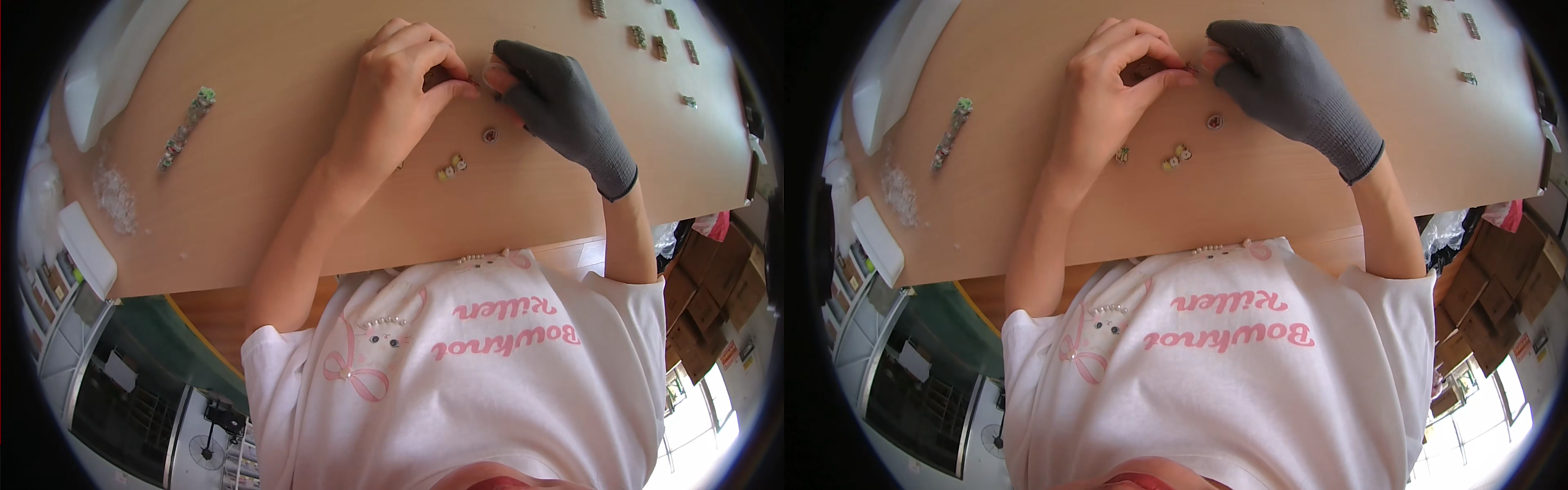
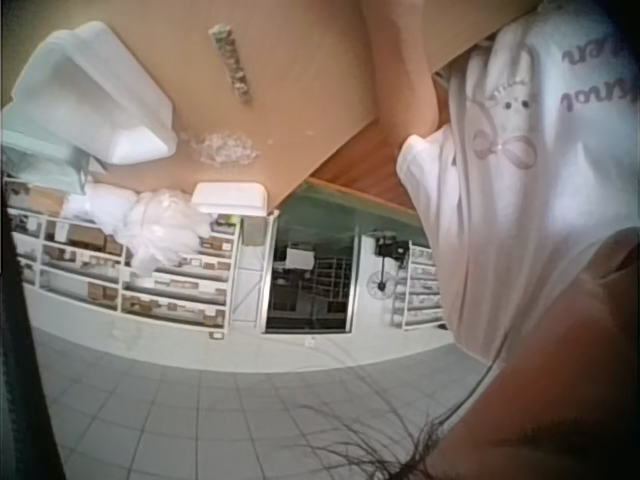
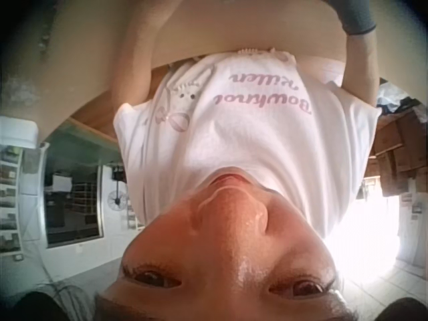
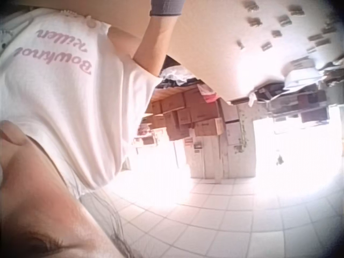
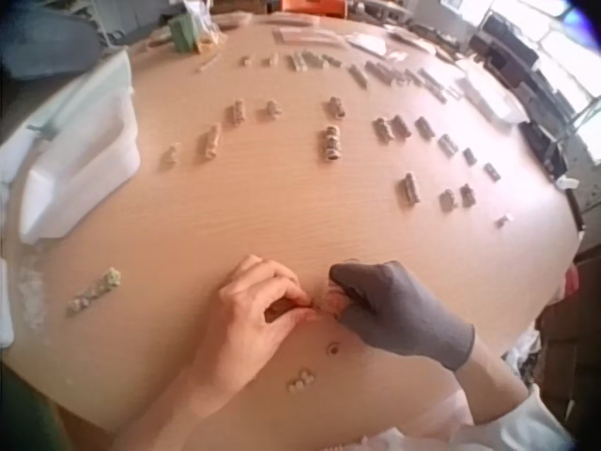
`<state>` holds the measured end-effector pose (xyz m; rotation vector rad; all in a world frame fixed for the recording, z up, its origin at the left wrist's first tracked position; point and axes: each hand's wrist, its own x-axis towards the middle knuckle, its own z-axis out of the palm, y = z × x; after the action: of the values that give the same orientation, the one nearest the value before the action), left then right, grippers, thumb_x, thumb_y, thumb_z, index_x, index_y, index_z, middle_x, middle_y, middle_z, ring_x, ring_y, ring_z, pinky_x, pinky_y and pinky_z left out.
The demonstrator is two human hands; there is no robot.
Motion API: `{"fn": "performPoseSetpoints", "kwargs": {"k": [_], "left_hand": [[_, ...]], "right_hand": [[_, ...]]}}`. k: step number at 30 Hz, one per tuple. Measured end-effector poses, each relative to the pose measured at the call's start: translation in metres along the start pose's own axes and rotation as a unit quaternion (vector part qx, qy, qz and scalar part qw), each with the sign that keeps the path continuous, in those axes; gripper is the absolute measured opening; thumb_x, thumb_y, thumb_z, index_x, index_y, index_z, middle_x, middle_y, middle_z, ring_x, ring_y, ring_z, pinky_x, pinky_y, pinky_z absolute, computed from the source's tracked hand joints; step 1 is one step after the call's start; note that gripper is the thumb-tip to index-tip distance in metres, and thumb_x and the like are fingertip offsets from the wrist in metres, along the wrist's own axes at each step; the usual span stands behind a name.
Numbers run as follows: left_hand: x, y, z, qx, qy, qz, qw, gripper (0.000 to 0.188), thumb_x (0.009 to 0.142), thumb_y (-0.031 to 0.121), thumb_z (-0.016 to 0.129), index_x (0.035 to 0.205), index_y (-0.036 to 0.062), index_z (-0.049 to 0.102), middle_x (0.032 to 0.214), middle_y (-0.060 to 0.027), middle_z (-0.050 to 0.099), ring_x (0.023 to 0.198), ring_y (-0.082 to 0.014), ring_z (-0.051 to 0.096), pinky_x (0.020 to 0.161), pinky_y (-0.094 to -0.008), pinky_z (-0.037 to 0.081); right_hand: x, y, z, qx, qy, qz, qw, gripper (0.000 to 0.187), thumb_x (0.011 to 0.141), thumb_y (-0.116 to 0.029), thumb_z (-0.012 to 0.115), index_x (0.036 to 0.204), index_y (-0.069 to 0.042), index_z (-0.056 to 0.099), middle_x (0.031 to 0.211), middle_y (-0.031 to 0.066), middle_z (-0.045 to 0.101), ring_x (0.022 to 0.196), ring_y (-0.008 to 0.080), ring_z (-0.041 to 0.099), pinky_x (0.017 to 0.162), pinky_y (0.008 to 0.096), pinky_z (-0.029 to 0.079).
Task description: The person assembles small plastic components by hand, fitting internal components into plastic housings and adding transparent lenses at a work table.
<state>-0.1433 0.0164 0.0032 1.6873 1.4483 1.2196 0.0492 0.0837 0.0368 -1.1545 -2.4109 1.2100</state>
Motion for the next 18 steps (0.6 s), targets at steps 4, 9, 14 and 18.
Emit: {"fn": "performPoseSetpoints", "kwargs": {"k": [4, 9, 14, 18], "left_hand": [[0.000, -0.001, -0.001, 0.000, -0.010, 0.011, 1.000, 0.016, 0.069, 0.001, 0.081, 0.076, 0.0003, 0.066, 0.082, -0.0050, 0.065, 0.083, -0.0249, 0.058, 0.073, -0.0373, 0.050], [-0.001, -0.002, -0.004, 0.015, -0.029, 0.011, 0.999, 0.016, 0.069, 0.001, 0.081, 0.077, 0.0009, 0.067, 0.084, -0.0048, 0.065, 0.086, -0.0246, 0.059, 0.074, -0.0371, 0.051], [-0.003, -0.007, -0.002, 0.013, -0.026, 0.012, 0.999, 0.015, 0.070, 0.000, 0.080, 0.078, 0.0012, 0.068, 0.085, -0.0049, 0.065, 0.087, -0.0244, 0.059, 0.075, -0.0370, 0.051], [0.001, -0.003, -0.005, 0.024, -0.023, 0.014, 0.999, 0.013, 0.071, 0.000, 0.080, 0.079, 0.0015, 0.069, 0.086, -0.0046, 0.065, 0.089, -0.0239, 0.059, 0.074, -0.0365, 0.052]], "right_hand": [[-0.002, -0.002, -0.003, 0.047, -0.033, 0.023, 0.998, 0.014, 0.089, -0.014, 0.057, 0.090, -0.001, 0.059, 0.065, 0.0164, 0.055, 0.057, 0.0315, 0.055, 0.056, 0.0376, 0.044], [-0.009, -0.007, 0.000, 0.113, 0.009, 0.104, 0.988, 0.016, 0.091, -0.018, 0.057, 0.092, -0.001, 0.060, 0.068, 0.0166, 0.059, 0.059, 0.0304, 0.060, 0.058, 0.0372, 0.046], [-0.006, -0.002, 0.008, -0.048, 0.024, -0.011, 0.998, 0.015, 0.089, -0.014, 0.057, 0.096, -0.002, 0.061, 0.070, 0.0153, 0.060, 0.062, 0.0311, 0.061, 0.060, 0.0378, 0.048], [-0.001, 0.001, -0.002, -0.060, -0.012, -0.065, 0.996, 0.015, 0.087, -0.014, 0.058, 0.096, -0.002, 0.062, 0.071, 0.0162, 0.060, 0.064, 0.0326, 0.061, 0.061, 0.0404, 0.047]]}}
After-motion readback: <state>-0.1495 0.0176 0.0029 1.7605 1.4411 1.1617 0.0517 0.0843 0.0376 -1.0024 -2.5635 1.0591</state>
